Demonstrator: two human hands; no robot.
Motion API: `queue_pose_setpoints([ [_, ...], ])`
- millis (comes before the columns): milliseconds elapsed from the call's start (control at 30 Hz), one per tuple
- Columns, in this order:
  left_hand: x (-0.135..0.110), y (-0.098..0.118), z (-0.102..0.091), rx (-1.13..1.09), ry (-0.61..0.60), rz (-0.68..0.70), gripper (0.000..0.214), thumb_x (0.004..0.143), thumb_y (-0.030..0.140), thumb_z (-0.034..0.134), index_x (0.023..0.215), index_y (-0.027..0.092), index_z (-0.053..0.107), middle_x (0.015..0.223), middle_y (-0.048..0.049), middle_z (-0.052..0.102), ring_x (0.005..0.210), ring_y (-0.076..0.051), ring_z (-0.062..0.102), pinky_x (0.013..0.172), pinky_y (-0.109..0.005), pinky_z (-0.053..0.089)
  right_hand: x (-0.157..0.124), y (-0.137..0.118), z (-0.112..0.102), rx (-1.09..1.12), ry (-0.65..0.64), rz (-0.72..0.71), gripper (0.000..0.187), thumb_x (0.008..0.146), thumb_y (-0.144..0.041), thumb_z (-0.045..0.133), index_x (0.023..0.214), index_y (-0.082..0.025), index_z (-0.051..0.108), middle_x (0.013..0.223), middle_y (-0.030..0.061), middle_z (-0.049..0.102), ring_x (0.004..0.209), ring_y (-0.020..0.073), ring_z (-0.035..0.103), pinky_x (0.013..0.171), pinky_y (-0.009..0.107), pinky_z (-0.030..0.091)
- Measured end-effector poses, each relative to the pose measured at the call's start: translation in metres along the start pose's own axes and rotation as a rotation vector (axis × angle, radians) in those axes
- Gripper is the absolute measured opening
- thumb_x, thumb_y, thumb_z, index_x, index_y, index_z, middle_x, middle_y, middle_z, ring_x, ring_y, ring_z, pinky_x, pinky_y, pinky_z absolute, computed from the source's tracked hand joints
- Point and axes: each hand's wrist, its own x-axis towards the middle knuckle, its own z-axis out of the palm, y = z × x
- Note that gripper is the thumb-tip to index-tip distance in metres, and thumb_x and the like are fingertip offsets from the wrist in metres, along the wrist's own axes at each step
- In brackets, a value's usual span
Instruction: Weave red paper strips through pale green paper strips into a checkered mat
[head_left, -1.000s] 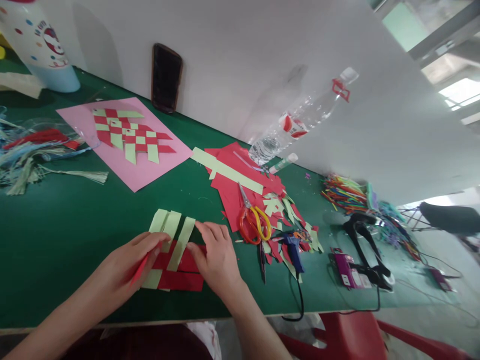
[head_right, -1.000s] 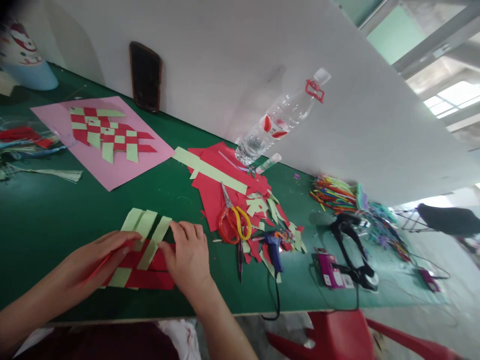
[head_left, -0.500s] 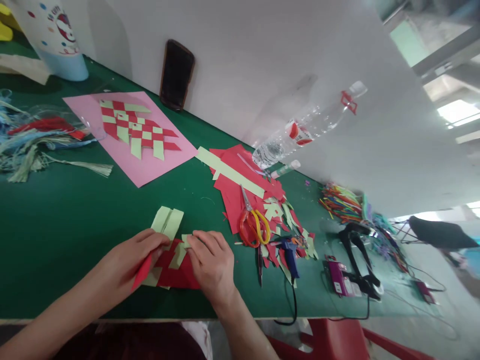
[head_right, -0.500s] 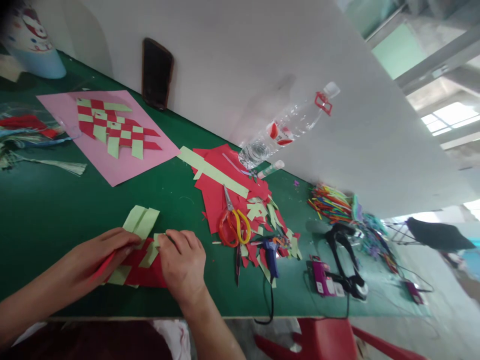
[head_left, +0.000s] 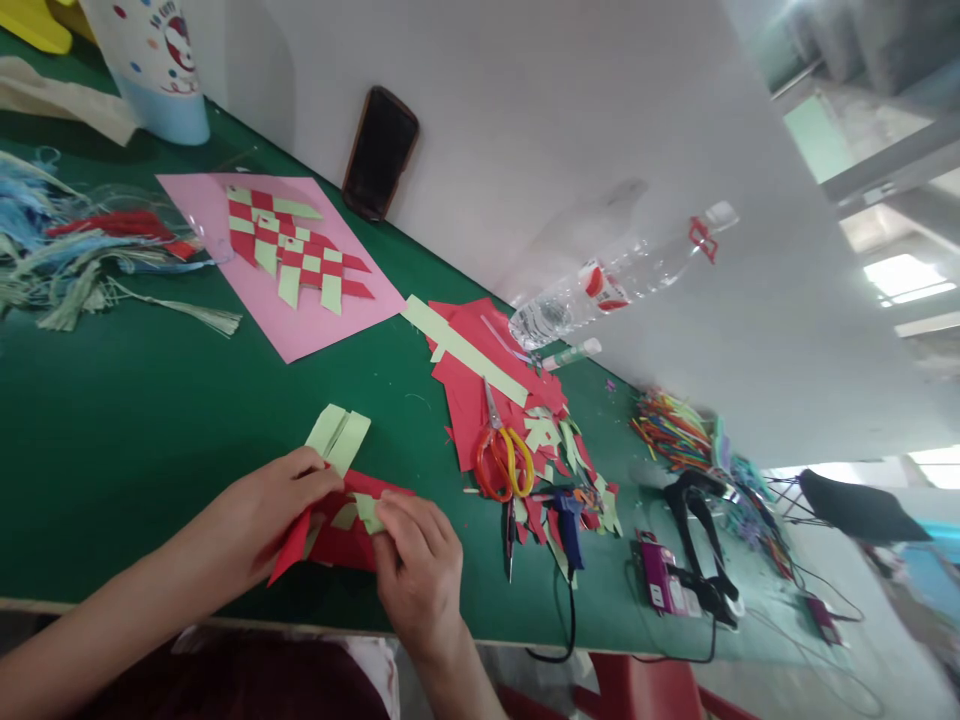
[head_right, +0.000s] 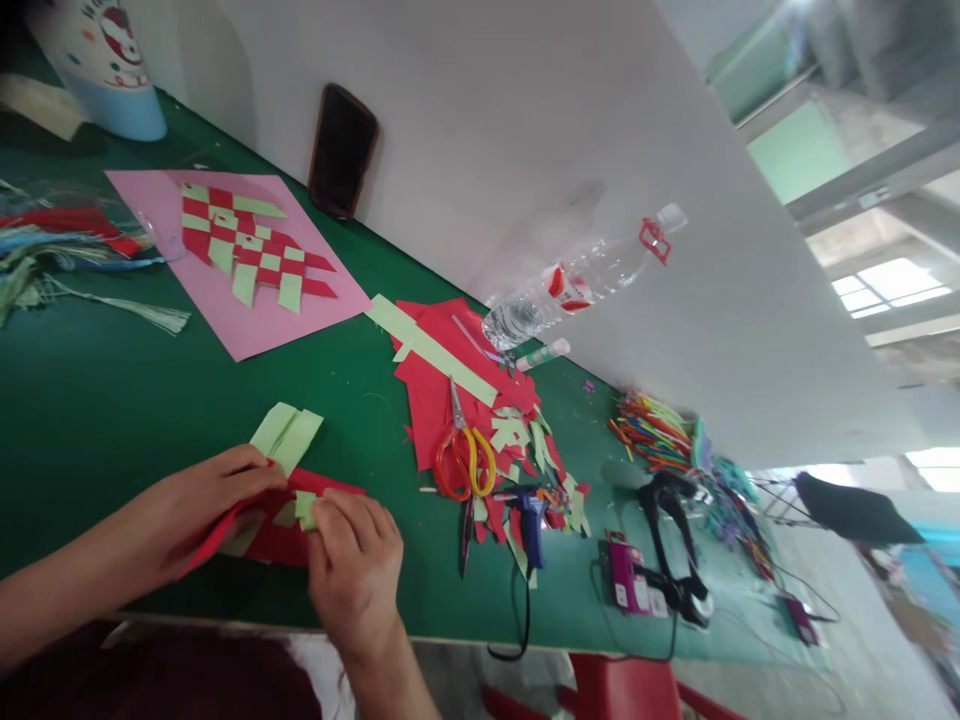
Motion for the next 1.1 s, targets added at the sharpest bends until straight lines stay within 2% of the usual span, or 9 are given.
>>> queue_pose_setpoints([
  [133, -0.002, 0.004, 0.001, 0.046, 0.016, 0.002, 0.021, 0.089, 0.034, 0.05, 0.094, 0.029, 0.07, 0.09, -0.0012, 0.069, 0.075, -0.019, 0.068, 0.064, -0.03, 0.054, -0.005, -0.004, -0.001, -0.008, 0.061, -0.055, 0.033, 0.096, -0.005, 0.056, 0.118, -0.026, 0.067, 0.107, 0.0082, 0.081, 0.09, 0.0219, 0.079, 0.078, 0.035, 0.065],
  [333, -0.003, 0.008, -0.007, 0.152, -0.024, 0.005, 0.016, 0.088, 0.026, 0.053, 0.096, 0.025, 0.067, 0.094, -0.0031, 0.066, 0.077, -0.017, 0.063, 0.068, -0.027, 0.048, -0.017, -0.01, -0.006, 0.026, 0.116, -0.076, 0.036, 0.092, -0.001, 0.059, 0.117, -0.026, 0.067, 0.11, 0.0097, 0.074, 0.099, 0.0223, 0.072, 0.086, 0.037, 0.064],
  [533, -0.001, 0.015, -0.009, 0.26, -0.049, -0.015, 0.02, 0.091, 0.015, 0.044, 0.091, 0.024, 0.061, 0.093, -0.0028, 0.06, 0.075, -0.018, 0.057, 0.069, -0.029, 0.043, -0.023, -0.013, -0.009, -0.034, 0.118, -0.116, 0.03, 0.088, -0.001, 0.063, 0.105, -0.024, 0.07, 0.115, 0.0067, 0.066, 0.107, 0.0219, 0.062, 0.093, 0.035, 0.062],
  [700, -0.002, 0.019, -0.01, 0.312, -0.059, -0.022, 0.02, 0.093, 0.016, 0.04, 0.089, 0.023, 0.059, 0.091, -0.0028, 0.06, 0.075, -0.019, 0.057, 0.067, -0.031, 0.042, -0.029, -0.011, -0.008, -0.031, 0.096, -0.076, 0.032, 0.082, -0.001, 0.062, 0.101, -0.024, 0.07, 0.122, 0.007, 0.062, 0.116, 0.0246, 0.057, 0.1, 0.037, 0.059],
  [833, -0.003, 0.012, -0.012, 0.313, -0.044, 0.029, 0.028, 0.094, 0.022, 0.046, 0.115, 0.024, 0.064, 0.105, -0.0057, 0.07, 0.087, -0.021, 0.068, 0.077, -0.032, 0.052, -0.03, -0.01, -0.005, 0.004, 0.076, -0.065, 0.03, 0.082, -0.003, 0.064, 0.101, -0.026, 0.071, 0.121, 0.0061, 0.064, 0.116, 0.0246, 0.057, 0.101, 0.037, 0.058],
  [967, -0.004, 0.001, -0.009, 0.33, 0.075, 0.059, 0.049, 0.095, 0.028, 0.047, 0.143, 0.02, 0.051, 0.134, -0.0141, 0.07, 0.115, -0.029, 0.071, 0.093, -0.041, 0.058, -0.021, -0.005, -0.01, 0.04, 0.04, -0.062, 0.018, 0.09, -0.01, 0.066, 0.1, -0.025, 0.069, 0.117, 0.0062, 0.065, 0.115, 0.0246, 0.059, 0.101, 0.038, 0.057],
  [1033, -0.004, -0.003, -0.006, 0.348, 0.096, 0.041, 0.053, 0.093, 0.026, 0.046, 0.146, 0.02, 0.046, 0.137, -0.0153, 0.069, 0.117, -0.03, 0.072, 0.093, -0.043, 0.059, -0.013, -0.001, -0.019, 0.04, 0.025, -0.044, 0.014, 0.096, -0.025, 0.067, 0.11, -0.024, 0.068, 0.12, 0.0088, 0.064, 0.117, 0.0272, 0.06, 0.102, 0.042, 0.057],
  [1100, -0.004, -0.004, -0.004, 0.357, 0.113, 0.025, 0.053, 0.092, 0.025, 0.047, 0.145, 0.021, 0.047, 0.131, -0.0135, 0.072, 0.11, -0.029, 0.075, 0.088, -0.041, 0.061, -0.001, 0.002, -0.029, 0.035, 0.059, -0.039, 0.03, 0.101, -0.036, 0.062, 0.126, -0.02, 0.063, 0.126, 0.0131, 0.064, 0.123, 0.0304, 0.059, 0.104, 0.047, 0.055],
])
